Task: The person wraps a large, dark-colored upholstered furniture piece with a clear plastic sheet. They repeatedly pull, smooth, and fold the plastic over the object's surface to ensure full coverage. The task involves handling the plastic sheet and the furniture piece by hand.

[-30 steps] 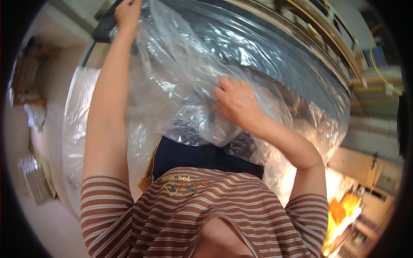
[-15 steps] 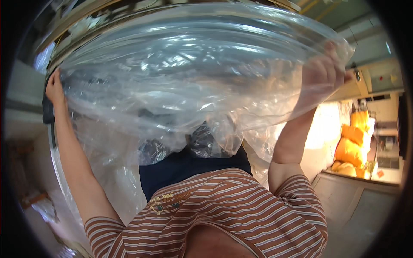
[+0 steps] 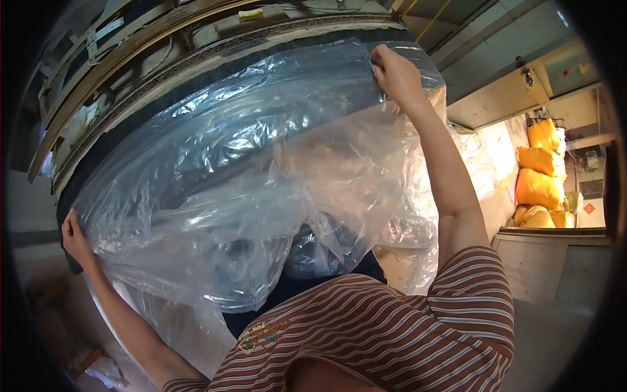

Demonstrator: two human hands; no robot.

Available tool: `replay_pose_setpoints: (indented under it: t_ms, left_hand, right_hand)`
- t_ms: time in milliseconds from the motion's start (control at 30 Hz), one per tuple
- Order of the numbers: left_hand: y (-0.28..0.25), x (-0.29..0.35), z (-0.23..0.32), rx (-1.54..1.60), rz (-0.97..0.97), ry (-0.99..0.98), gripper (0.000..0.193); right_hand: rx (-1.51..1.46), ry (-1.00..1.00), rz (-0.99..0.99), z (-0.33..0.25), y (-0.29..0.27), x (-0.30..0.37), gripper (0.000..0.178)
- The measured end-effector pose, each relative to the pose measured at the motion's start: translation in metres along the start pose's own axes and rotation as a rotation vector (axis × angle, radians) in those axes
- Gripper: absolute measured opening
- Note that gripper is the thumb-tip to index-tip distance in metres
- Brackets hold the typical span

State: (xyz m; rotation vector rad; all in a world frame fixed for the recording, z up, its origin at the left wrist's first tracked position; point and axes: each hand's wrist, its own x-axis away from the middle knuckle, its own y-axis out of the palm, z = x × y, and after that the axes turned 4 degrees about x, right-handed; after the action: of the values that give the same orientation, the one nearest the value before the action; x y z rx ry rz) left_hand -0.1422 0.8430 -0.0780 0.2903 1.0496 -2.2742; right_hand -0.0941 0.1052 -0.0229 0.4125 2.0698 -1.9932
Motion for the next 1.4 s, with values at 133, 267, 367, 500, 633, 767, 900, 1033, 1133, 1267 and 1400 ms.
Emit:
replay_pose_setpoints:
  t_ms: [133, 267, 367, 500, 633, 767, 900, 1033, 1133, 1267, 1400]
  left_hand:
    - [0.003, 0.006, 0.015, -0.016, 0.002, 0.008, 0.03]
    - [-0.029, 0.009, 0.001, -0.035, 0.164, -0.049, 0.03]
    - [-0.085, 0.01, -0.022, 0.12, 0.147, -0.01, 0.03]
    - [-0.124, 0.031, 0.013, -0.12, 0.092, 0.008, 0.025]
    - [-0.155, 0.059, 0.022, -0.045, 0.066, 0.044, 0.021]
    - [-0.185, 0.101, 0.01, -0.088, 0.034, 0.036, 0.02]
    - [-0.168, 0.141, 0.0, 0.127, 0.055, -0.166, 0.024]
    - [-0.167, 0.099, -0.021, 0.219, 0.211, -0.194, 0.037]
    - [-0.095, 0.067, 0.079, 0.702, 0.47, -0.279, 0.033]
    - [-0.025, -0.013, 0.023, 0.157, 0.222, -0.003, 0.026]
    - [0.037, -0.064, -0.035, 0.174, 0.156, -0.106, 0.033]
  right_hand:
    - [0.002, -0.323, 0.156, -0.012, 0.008, -0.008, 0.021]
    - [-0.096, -0.383, 0.188, -0.05, 0.021, 0.032, 0.037]
    - [-0.137, -0.386, 0.169, -0.06, 0.012, 0.06, 0.04]
    - [-0.171, -0.275, 0.212, -0.049, 0.012, 0.048, 0.034]
    - [-0.212, -0.222, 0.211, -0.029, 0.023, 0.035, 0.027]
    - [-0.304, -0.075, 0.09, -0.001, 0.032, 0.007, 0.019]
    - [-0.356, -0.108, -0.025, 0.019, 0.042, -0.012, 0.019]
    - [-0.94, -0.107, -0.152, 0.018, 0.024, -0.055, 0.025]
    - [-1.387, 0.165, 0.199, -0.02, -0.014, -0.073, 0.011]
    - [-0.365, 0.374, 0.466, -0.006, 0.052, -0.111, 0.026]
    - [-0.765, 0.313, 0.374, 0.009, 0.099, -0.098, 0.022]
